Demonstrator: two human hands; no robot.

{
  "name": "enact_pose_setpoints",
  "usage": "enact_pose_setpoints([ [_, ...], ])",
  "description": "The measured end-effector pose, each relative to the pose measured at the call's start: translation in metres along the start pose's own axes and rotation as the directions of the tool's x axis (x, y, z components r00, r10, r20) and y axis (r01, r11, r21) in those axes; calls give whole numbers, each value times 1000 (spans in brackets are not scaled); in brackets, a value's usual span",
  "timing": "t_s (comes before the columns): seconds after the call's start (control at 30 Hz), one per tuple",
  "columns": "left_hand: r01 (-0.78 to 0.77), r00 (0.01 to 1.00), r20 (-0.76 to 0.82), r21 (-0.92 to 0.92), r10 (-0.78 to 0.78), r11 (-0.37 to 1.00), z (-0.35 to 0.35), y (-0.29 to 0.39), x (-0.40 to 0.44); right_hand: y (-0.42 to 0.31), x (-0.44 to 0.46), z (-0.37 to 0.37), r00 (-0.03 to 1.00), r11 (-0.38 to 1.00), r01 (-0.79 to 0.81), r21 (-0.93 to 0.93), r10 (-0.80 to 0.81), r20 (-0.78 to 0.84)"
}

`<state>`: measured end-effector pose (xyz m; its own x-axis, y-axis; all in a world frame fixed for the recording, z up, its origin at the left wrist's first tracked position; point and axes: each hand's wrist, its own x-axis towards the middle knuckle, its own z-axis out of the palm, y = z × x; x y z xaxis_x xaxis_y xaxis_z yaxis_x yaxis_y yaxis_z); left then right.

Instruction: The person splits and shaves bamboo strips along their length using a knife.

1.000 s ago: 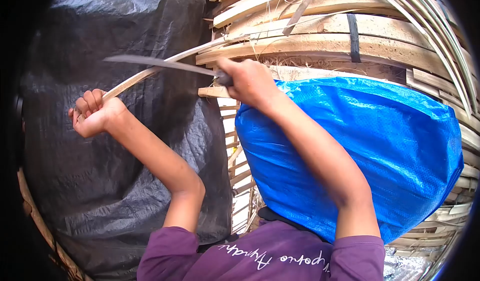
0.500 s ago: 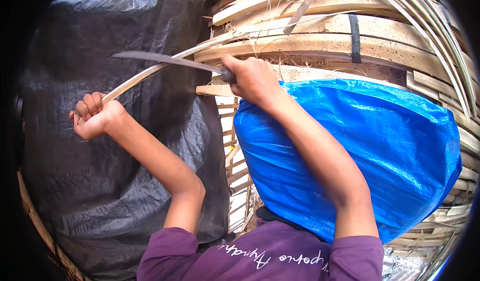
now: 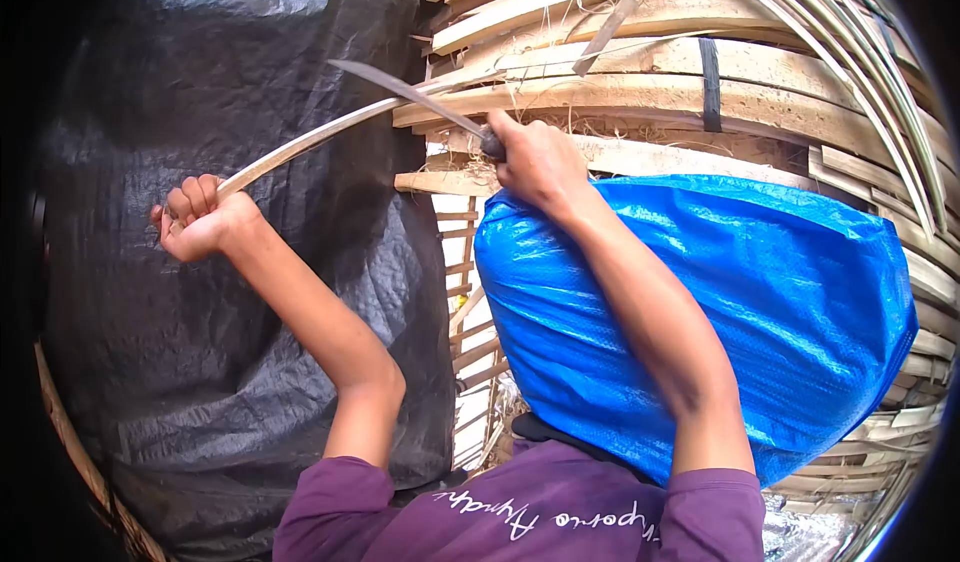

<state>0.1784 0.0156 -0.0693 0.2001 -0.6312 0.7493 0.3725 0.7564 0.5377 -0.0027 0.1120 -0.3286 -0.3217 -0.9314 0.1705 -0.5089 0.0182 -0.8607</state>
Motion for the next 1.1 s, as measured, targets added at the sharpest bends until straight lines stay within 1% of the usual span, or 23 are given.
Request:
enact_pose_setpoints([
  [0.07,-1,1000,-11,42,1,999,-1,-2,3,6,3,9,994,994,74,83,-67,-88],
  [0.13,-43,998,-38,37,44,998,0,-5,6,25,-2,19,991,994,-70,79,78,-106],
  [0.17,-19,997,-78,50,23,999,-2,-5,9,49,-2,33,971,980,-195,30,197,-137],
  [0.2,8,1000,-28,35,-7,999,-4,-7,13,53,-6,28,939,947,-320,-26,313,-140],
  [0.27,64,997,39,-58,-61,996,-3,-9,21,52,-4,26,955,951,-284,-122,271,-118],
  [0.33,-20,999,-35,75,23,997,22,-9,10,54,-8,28,957,955,-275,-112,261,-123],
  [0.4,-10,1000,-9,84,11,996,28,-11,11,50,-5,24,956,955,-280,-98,268,-122],
  [0.47,-47,999,-4,90,48,995,35,-12,12,45,-5,17,958,962,-268,-56,260,-124],
  [0.53,-48,998,-31,126,52,991,37,-9,10,34,-7,4,978,980,-201,1,201,-60],
  [0.57,-31,999,-34,134,36,990,34,-10,13,24,-8,3,987,990,-134,-30,131,-96],
  [0.6,-13,999,-39,143,18,990,30,-12,16,14,-7,-1,993,996,-82,-42,78,-92],
  [0.67,27,1000,-15,163,-25,986,23,-16,24,20,-5,12,989,996,-40,-82,27,-148],
  [0.73,22,998,-68,159,-12,987,21,-20,30,47,-9,28,968,988,-147,-50,134,-212],
  [0.77,65,998,2,135,-65,989,13,-23,39,59,-11,29,961,948,-267,-175,248,-124],
  [0.8,48,999,-27,138,-45,989,17,-23,39,58,-12,27,968,950,-243,-197,225,-110],
  [0.87,41,999,26,104,-44,994,21,-24,39,57,-10,27,966,944,-245,-222,218,-142],
  [0.9,48,998,31,112,-51,993,22,-21,35,58,-9,25,960,947,-272,-168,255,-118],
  [0.93,44,995,90,90,-53,995,28,-21,32,63,-7,25,957,946,-280,-165,261,-128],
  [0.97,39,989,143,64,-48,997,31,-20,30,69,-5,25,952,955,-293,-46,287,-105],
  [1.0,39,989,143,56,-46,998,31,-17,27,66,-5,20,949,951,-301,72,306,-76],
  [1.03,55,977,205,26,-59,998,29,-15,26,64,-3,15,947,944,-303,128,313,-67],
  [1.07,72,961,269,-1,-69,997,27,-13,25,60,-1,13,948,946,-298,128,309,-75],
  [1.1,73,964,259,-31,-63,997,26,-13,24,50,-1,9,962,959,-243,145,257,-89],
])
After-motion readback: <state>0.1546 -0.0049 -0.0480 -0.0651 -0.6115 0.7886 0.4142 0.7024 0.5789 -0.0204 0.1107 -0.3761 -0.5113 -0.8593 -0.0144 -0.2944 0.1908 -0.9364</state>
